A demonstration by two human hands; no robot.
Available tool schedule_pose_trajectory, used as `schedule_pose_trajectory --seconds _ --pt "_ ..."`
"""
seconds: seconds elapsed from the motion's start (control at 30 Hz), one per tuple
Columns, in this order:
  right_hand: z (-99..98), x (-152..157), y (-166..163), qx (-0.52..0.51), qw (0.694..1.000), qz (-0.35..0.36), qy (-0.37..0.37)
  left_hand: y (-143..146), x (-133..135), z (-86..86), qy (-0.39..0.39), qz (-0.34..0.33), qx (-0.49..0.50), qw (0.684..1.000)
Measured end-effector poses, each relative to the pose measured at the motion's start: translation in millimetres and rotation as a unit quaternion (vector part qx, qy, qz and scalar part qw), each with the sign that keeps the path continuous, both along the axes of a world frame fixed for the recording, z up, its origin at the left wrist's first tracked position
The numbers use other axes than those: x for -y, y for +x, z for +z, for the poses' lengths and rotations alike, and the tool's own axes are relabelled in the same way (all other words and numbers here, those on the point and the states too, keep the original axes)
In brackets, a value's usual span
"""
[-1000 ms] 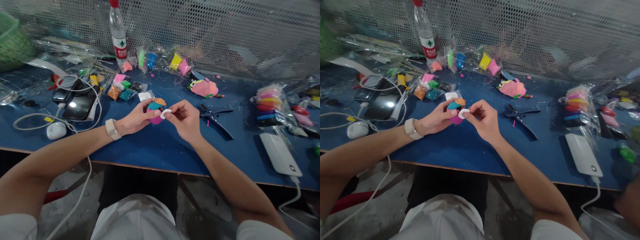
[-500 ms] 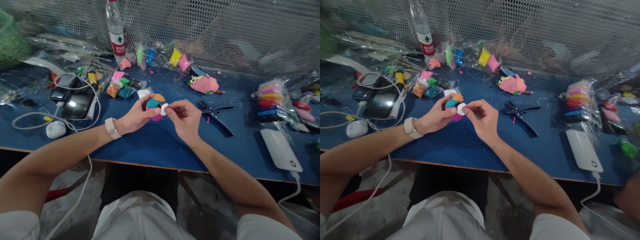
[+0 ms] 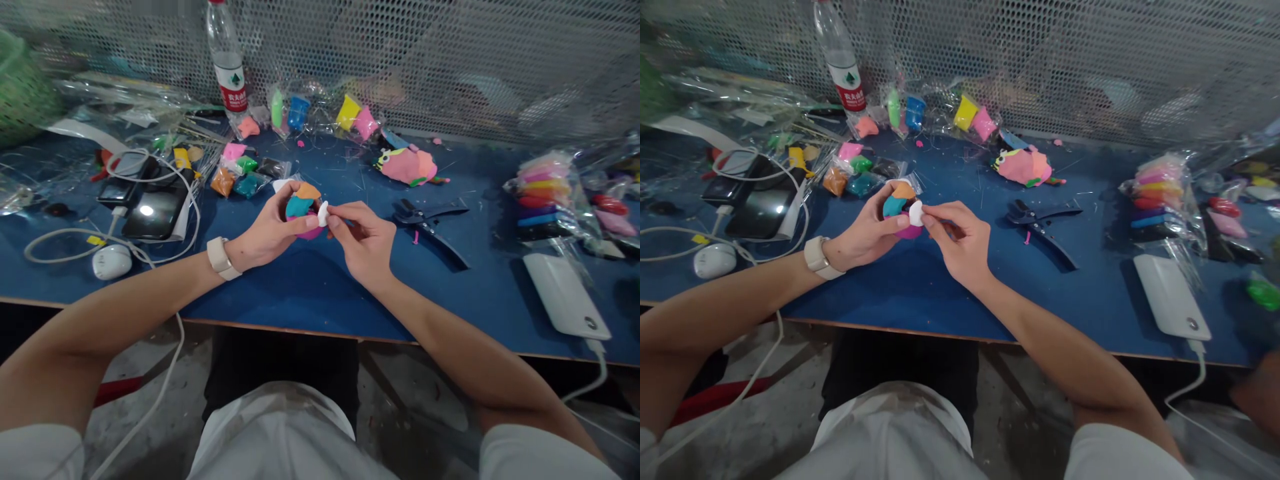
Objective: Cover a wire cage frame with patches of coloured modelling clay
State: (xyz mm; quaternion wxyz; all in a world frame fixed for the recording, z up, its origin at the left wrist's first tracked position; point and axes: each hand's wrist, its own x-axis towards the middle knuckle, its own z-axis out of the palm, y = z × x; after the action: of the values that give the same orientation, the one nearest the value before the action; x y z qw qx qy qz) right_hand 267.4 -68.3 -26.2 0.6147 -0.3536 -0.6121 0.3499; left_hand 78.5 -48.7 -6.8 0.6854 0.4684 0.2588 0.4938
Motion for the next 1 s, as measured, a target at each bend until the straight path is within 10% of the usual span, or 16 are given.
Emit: schedule_pose_trajectory --seconds 0.67,1.0 --pt "0.6 -14 4 -0.084 0.962 0.165 -0.201 -5 -1 0.9 0.053 -0.028 -0.028 0.998" --pt "1.3 -9 4 -0.057 0.96 0.199 -0.187 -9 -2 -8.5 0.07 -0.005 -0.023 0.997"
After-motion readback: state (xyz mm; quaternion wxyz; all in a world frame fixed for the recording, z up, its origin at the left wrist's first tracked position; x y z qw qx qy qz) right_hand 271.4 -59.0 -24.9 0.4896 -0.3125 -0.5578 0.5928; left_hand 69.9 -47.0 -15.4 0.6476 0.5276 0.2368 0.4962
